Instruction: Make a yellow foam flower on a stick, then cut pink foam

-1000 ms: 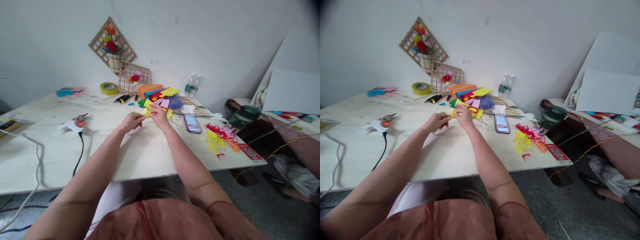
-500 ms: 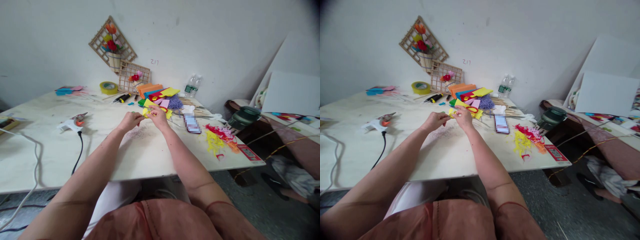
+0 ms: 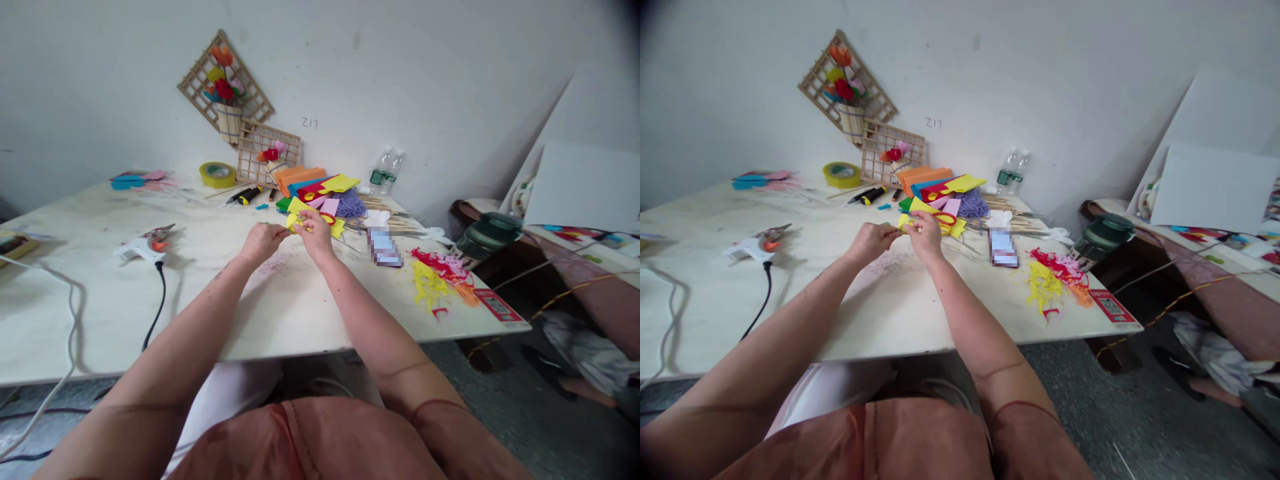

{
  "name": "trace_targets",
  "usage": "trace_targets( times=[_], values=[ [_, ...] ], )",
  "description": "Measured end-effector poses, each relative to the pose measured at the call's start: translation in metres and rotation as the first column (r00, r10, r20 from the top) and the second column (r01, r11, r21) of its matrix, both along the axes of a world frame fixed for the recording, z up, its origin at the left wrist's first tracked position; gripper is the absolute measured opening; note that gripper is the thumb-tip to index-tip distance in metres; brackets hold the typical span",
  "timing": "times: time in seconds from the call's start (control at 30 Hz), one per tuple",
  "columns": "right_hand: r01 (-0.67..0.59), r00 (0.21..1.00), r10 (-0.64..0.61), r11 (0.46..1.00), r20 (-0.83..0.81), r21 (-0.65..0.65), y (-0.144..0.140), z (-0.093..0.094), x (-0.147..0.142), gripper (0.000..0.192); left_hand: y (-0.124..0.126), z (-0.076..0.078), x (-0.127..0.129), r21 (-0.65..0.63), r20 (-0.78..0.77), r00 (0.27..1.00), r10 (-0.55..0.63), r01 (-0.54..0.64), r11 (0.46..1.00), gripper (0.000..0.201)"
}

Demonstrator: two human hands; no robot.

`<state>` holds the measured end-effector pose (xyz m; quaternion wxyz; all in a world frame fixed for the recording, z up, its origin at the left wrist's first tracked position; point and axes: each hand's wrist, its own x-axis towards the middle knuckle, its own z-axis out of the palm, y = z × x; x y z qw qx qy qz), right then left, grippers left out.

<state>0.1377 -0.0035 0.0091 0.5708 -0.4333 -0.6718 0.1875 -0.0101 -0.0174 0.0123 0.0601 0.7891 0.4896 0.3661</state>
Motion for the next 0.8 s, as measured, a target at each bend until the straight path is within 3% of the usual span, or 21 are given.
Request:
trace_targets(
  times=[0.17,0.47,0.6,0.8],
  values=[
    [0.061,0.998,-0.062,0.998,0.030,0.009,-0.0019,-0.0012,-0.0026,0.020,-0.0033,0.0011,0.0034,-0.007,-0.018,0.999,0.051,-0.051,0.999,0.033],
    [0.051,0.998,-0.051,0.999,0.038,0.011,-0.0046,-0.0006,-0.0037,0.020,-0.0034,0.0006,0.0039,-0.009,-0.046,0.996,0.078,-0.078,0.997,0.040],
    [0.060,0.998,-0.060,0.998,0.009,-0.025,-0.0031,-0.0028,-0.0051,0.022,-0.0019,-0.0020,0.0039,0.013,-0.071,0.994,0.084,-0.084,0.996,0.040],
    [0.104,0.990,-0.111,0.991,-0.087,-0.079,0.0009,-0.0072,-0.0094,0.029,0.0011,-0.0062,0.0085,0.062,-0.164,0.968,0.189,-0.182,0.981,0.033]
  ],
)
